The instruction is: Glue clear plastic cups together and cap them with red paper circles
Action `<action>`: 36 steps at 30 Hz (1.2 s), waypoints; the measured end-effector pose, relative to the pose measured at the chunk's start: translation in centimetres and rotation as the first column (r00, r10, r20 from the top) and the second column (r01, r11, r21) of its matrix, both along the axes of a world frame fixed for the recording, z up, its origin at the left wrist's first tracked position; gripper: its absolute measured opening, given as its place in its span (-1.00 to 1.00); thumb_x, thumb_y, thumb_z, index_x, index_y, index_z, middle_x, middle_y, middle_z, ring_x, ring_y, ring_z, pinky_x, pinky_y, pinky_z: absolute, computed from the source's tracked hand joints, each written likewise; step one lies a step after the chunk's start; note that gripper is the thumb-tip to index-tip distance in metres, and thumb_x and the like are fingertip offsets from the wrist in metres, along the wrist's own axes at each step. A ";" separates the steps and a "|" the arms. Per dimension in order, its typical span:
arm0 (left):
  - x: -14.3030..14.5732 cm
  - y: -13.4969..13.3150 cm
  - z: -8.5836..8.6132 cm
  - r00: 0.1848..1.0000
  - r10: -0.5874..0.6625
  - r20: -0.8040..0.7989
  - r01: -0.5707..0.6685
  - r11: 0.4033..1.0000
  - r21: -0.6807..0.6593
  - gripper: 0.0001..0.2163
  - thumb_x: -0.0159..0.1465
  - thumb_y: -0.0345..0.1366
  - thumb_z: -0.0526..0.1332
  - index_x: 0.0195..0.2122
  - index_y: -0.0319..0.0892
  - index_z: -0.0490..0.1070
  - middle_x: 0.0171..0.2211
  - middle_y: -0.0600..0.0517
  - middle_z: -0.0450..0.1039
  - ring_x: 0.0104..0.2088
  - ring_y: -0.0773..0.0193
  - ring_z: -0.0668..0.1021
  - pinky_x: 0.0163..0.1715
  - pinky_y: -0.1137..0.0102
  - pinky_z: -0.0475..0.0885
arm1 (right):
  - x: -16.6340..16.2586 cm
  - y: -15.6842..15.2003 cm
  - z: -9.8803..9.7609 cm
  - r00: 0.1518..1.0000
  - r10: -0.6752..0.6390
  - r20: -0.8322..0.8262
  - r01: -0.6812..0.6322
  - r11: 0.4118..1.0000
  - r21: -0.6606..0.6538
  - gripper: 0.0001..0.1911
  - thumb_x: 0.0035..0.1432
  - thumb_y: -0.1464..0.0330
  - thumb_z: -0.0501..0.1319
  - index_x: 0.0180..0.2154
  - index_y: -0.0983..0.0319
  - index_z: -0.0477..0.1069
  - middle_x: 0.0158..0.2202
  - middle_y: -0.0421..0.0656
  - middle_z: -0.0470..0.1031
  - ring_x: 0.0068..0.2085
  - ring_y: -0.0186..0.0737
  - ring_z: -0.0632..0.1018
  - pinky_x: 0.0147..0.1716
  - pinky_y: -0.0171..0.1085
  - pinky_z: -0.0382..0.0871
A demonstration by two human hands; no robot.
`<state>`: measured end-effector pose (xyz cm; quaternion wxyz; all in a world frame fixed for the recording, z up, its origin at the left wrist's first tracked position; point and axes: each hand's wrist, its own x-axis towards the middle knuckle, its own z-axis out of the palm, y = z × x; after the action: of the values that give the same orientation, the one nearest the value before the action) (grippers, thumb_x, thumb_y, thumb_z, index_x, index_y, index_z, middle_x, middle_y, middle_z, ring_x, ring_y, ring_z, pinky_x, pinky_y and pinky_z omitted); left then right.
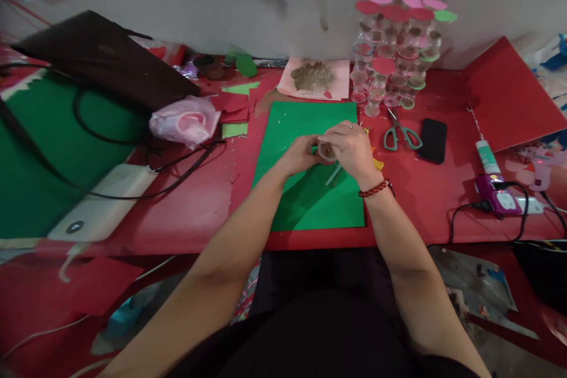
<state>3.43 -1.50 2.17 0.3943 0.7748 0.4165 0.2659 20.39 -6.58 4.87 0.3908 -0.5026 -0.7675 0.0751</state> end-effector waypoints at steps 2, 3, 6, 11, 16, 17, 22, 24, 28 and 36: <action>-0.1 -0.1 0.0 1.000 -0.014 0.024 0.014 1.000 0.003 -0.76 -0.05 -0.44 0.43 -0.31 -0.17 0.62 -0.31 0.05 0.66 -0.29 0.23 0.60 -0.23 0.39 0.47 | 0.0 -0.1 0.2 0.996 -0.067 -0.052 0.067 0.998 -0.008 -0.70 0.33 0.47 0.19 -0.28 0.05 0.67 -0.22 -0.18 0.70 -0.10 -0.11 0.63 0.01 -0.06 0.48; -0.1 -0.1 0.0 0.999 -0.020 0.043 0.020 1.000 -0.007 -0.75 -0.04 -0.44 0.42 -0.29 -0.16 0.63 -0.30 0.06 0.66 -0.29 0.24 0.60 -0.22 0.39 0.47 | 0.0 -0.2 0.3 0.990 -0.113 -0.083 0.113 0.994 -0.012 -0.73 0.34 0.44 0.20 -0.27 0.06 0.66 -0.22 -0.18 0.70 -0.10 -0.11 0.63 0.01 -0.07 0.49; -0.1 -0.1 0.1 0.996 0.019 0.083 -0.014 0.998 -0.056 -0.73 -0.03 -0.46 0.41 -0.25 -0.17 0.64 -0.32 0.06 0.66 -0.30 0.24 0.60 -0.21 0.37 0.48 | 0.1 -0.2 0.5 0.952 -0.246 -0.182 0.246 0.969 -0.026 -0.78 0.35 0.39 0.19 -0.27 0.11 0.62 -0.23 -0.16 0.70 -0.13 -0.13 0.64 -0.01 -0.11 0.49; 0.0 0.1 0.1 0.972 0.207 0.111 -0.201 0.978 -0.062 -0.75 -0.01 -0.46 0.44 -0.26 -0.20 0.63 -0.26 -0.01 0.68 -0.25 0.21 0.63 -0.15 0.33 0.49 | 1.5 0.1 0.6 0.860 -0.416 -0.297 0.409 0.908 -0.090 -0.81 0.33 0.36 0.18 -0.29 0.16 0.55 -0.34 -0.17 0.66 -0.27 -0.17 0.63 -0.15 -0.19 0.48; 0.0 -0.2 0.4 0.953 0.268 0.139 -0.267 0.963 -0.031 -0.78 0.01 -0.42 0.47 -0.28 -0.20 0.60 -0.23 -0.03 0.69 -0.23 0.21 0.64 -0.13 0.34 0.51 | 3.2 0.7 0.3 0.789 -0.555 -0.262 0.532 0.832 -0.158 -0.68 0.37 0.22 0.17 -0.42 0.17 0.48 -0.42 -0.11 0.60 -0.32 -0.14 0.58 -0.18 -0.15 0.45; 0.0 -0.2 0.4 0.954 0.267 0.137 -0.266 0.964 -0.023 -0.77 0.01 -0.41 0.48 -0.27 -0.21 0.60 -0.23 -0.04 0.69 -0.23 0.21 0.64 -0.13 0.33 0.51 | 3.2 0.9 0.2 0.805 -0.524 -0.276 0.502 0.851 -0.151 -0.75 0.35 0.24 0.19 -0.36 0.17 0.52 -0.37 -0.11 0.62 -0.30 -0.16 0.58 -0.17 -0.15 0.45; 0.1 -0.3 0.2 0.968 0.234 0.094 -0.235 0.972 0.000 -0.68 -0.03 -0.45 0.49 -0.21 -0.20 0.62 -0.19 -0.03 0.70 -0.24 0.21 0.63 -0.13 0.32 0.50 | 1.6 1.3 -0.5 0.901 -0.265 -0.343 0.199 0.956 -0.216 -0.80 0.23 0.28 0.28 -0.13 0.16 0.60 -0.18 -0.12 0.69 -0.23 -0.22 0.61 -0.20 -0.23 0.48; 0.2 -0.2 0.0 0.973 0.212 0.092 -0.212 0.977 -0.005 -0.66 -0.03 -0.49 0.47 -0.18 -0.19 0.63 -0.17 -0.03 0.70 -0.21 0.20 0.64 -0.09 0.31 0.49 | 1.0 1.2 -0.7 0.907 -0.243 -0.344 0.152 0.951 -0.270 -0.85 0.22 0.30 0.27 -0.26 0.17 0.61 -0.27 -0.14 0.69 -0.25 -0.21 0.62 -0.20 -0.23 0.47; 0.4 -0.1 -0.1 0.979 0.181 0.092 -0.179 0.983 -0.027 -0.66 -0.01 -0.52 0.45 -0.17 -0.20 0.63 -0.14 -0.04 0.70 -0.16 0.18 0.66 -0.02 0.27 0.49 | 0.8 1.0 -0.8 0.899 -0.268 -0.346 0.154 0.934 -0.324 -0.89 0.18 0.35 0.28 -0.36 0.19 0.57 -0.40 -0.19 0.65 -0.36 -0.23 0.60 -0.27 -0.25 0.43; 0.2 -0.6 0.4 0.968 -0.006 0.251 0.016 0.999 -0.035 -0.34 -0.04 -0.39 0.54 0.14 -0.14 0.49 0.06 -0.09 0.63 0.05 0.11 0.63 0.12 0.24 0.47 | 0.6 0.5 0.0 0.910 -0.373 -0.181 0.304 0.897 -0.320 -0.88 0.22 0.41 0.29 -0.41 0.18 0.50 -0.37 -0.17 0.62 -0.31 -0.19 0.58 -0.26 -0.24 0.32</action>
<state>3.65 -2.07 2.59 0.4593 0.7300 0.3639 0.3518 20.95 -6.07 4.82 0.4104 -0.6674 -0.5964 0.1746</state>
